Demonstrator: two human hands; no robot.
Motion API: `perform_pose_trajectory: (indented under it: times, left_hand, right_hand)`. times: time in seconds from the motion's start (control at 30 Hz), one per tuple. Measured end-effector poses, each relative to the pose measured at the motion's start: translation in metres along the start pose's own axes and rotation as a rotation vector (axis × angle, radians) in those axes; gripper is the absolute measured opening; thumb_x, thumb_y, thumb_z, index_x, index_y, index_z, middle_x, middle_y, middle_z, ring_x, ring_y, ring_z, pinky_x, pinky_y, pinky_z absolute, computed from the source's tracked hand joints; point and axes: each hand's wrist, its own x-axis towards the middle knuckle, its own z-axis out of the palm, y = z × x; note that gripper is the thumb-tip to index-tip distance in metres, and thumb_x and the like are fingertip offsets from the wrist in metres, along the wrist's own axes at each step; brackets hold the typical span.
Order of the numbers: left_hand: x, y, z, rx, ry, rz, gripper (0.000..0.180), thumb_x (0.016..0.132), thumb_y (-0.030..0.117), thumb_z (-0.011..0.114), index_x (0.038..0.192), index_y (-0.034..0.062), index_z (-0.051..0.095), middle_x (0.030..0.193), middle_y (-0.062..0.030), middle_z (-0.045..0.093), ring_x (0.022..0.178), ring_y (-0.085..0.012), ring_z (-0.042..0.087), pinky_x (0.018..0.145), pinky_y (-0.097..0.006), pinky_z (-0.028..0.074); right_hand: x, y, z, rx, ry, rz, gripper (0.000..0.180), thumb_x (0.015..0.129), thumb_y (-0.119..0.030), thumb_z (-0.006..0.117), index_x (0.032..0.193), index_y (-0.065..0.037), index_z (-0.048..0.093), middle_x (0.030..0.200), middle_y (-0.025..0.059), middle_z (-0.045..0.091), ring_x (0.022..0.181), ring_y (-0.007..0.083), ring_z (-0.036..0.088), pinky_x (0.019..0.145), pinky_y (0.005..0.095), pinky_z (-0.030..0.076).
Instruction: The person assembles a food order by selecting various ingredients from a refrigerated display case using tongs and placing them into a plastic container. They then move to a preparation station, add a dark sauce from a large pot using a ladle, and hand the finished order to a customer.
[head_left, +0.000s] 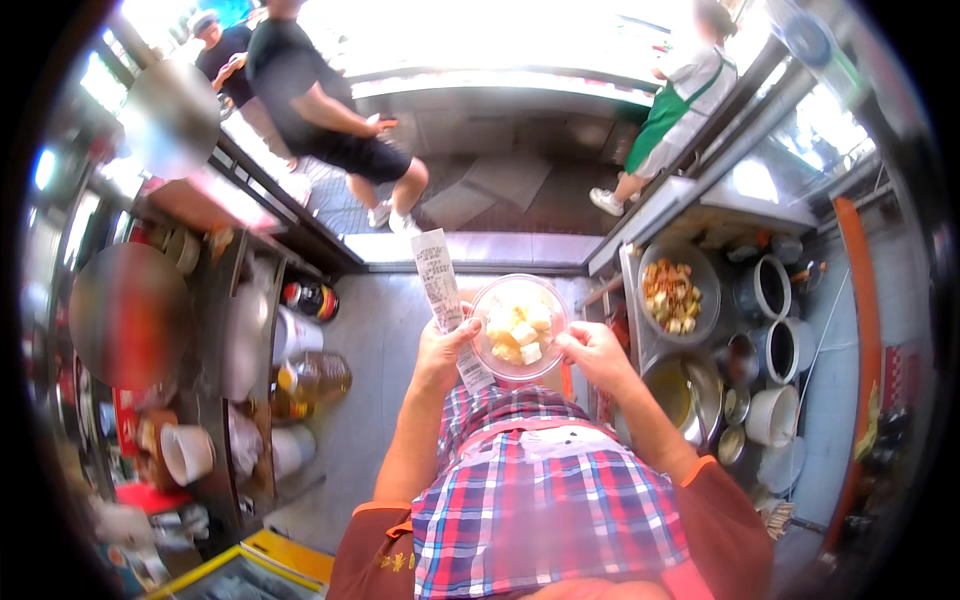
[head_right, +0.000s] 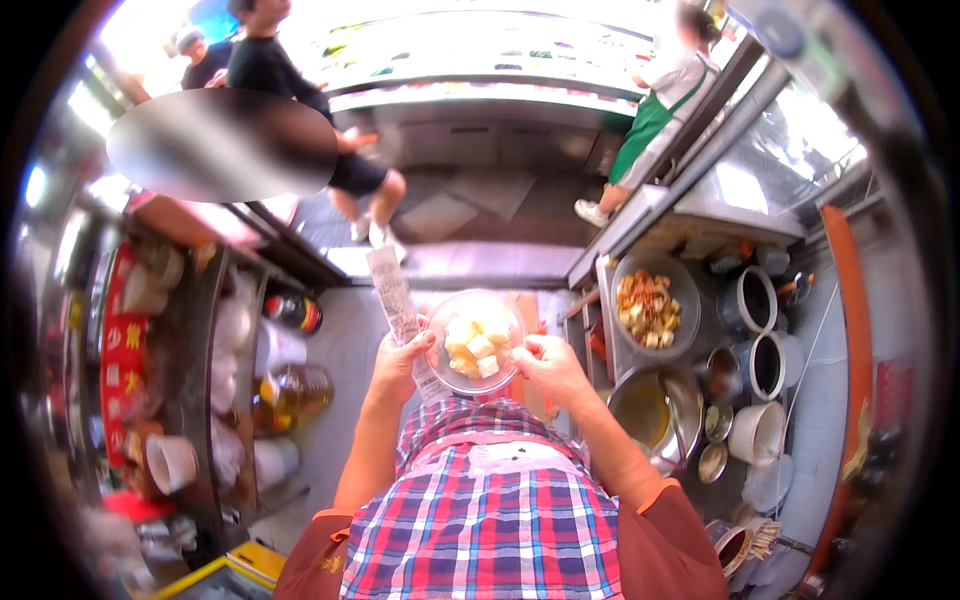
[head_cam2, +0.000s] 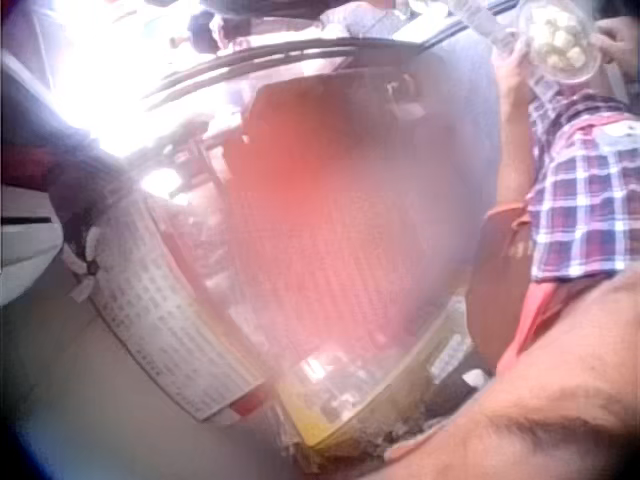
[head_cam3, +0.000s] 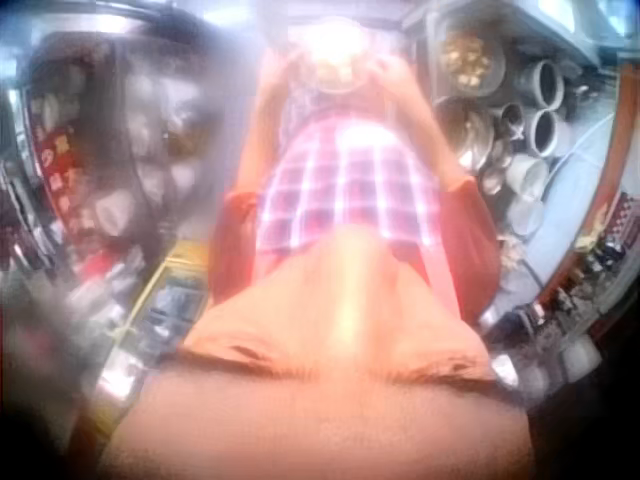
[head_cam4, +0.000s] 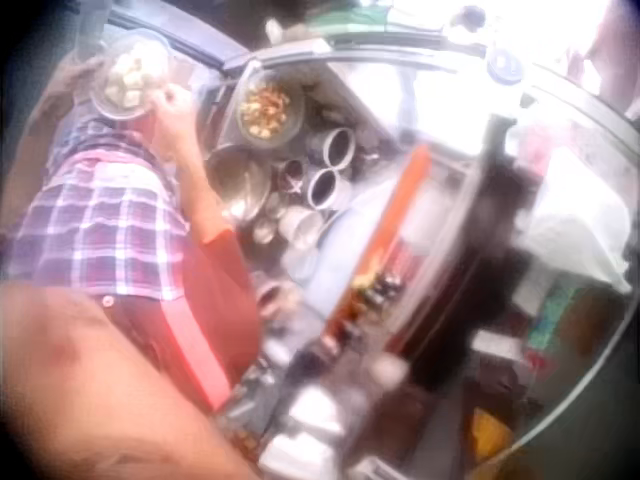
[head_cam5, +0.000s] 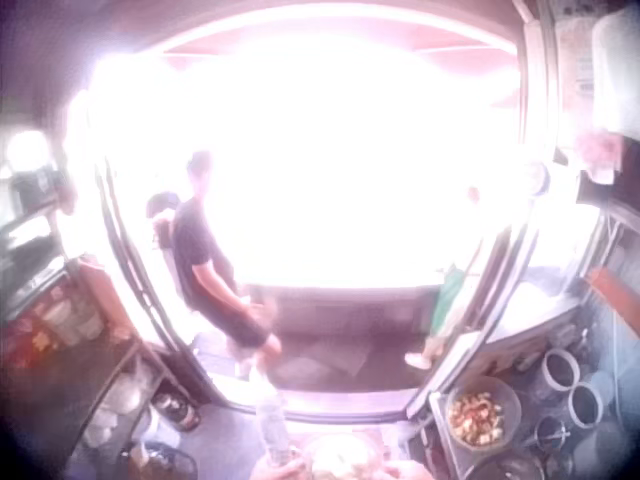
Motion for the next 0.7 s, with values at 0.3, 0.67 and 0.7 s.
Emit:
perform_pose_trajectory:
  times: [0.3, 0.67, 0.7]
  left_hand:
    - [0.196, 0.117, 0.023, 0.072, -0.062, -0.092, 0.029, 0.087, 0.008, 0.081, 0.112, 0.0074, 0.065, 0.092, 0.0024, 0.065, 0.081, -0.0089, 0.061, 0.073, -0.026, 0.049]
    - [0.373, 0.275, 0.289, -0.063, 0.135, 0.103, 0.028, 0.091, 0.001, 0.069, 0.116, 0.0057, 0.059, 0.087, -0.0019, 0.062, 0.071, -0.0114, 0.061, 0.063, -0.025, 0.052]
    - [0.409, 0.296, 0.307, -0.071, 0.159, 0.146, 0.027, 0.092, 0.000, 0.068, 0.117, 0.0059, 0.059, 0.085, -0.0015, 0.061, 0.070, -0.0113, 0.061, 0.061, -0.025, 0.051]
  right_hand:
    - [0.145, -0.068, -0.046, 0.343, 0.141, 0.081, 0.033, 0.104, -0.030, 0.062, 0.096, 0.001, 0.068, 0.085, 0.0056, 0.071, 0.075, 0.0111, 0.065, 0.071, 0.0283, 0.053]
    - [0.335, -0.271, -0.363, -0.554, 0.027, -0.026, 0.030, 0.094, -0.031, 0.068, 0.099, -0.002, 0.071, 0.101, 0.0196, 0.071, 0.100, 0.0371, 0.069, 0.088, 0.0456, 0.054]
    - [0.368, -0.306, -0.383, -0.626, -0.033, 0.010, 0.030, 0.095, -0.032, 0.068, 0.104, -0.003, 0.071, 0.106, 0.0191, 0.069, 0.104, 0.0367, 0.067, 0.092, 0.0456, 0.053]
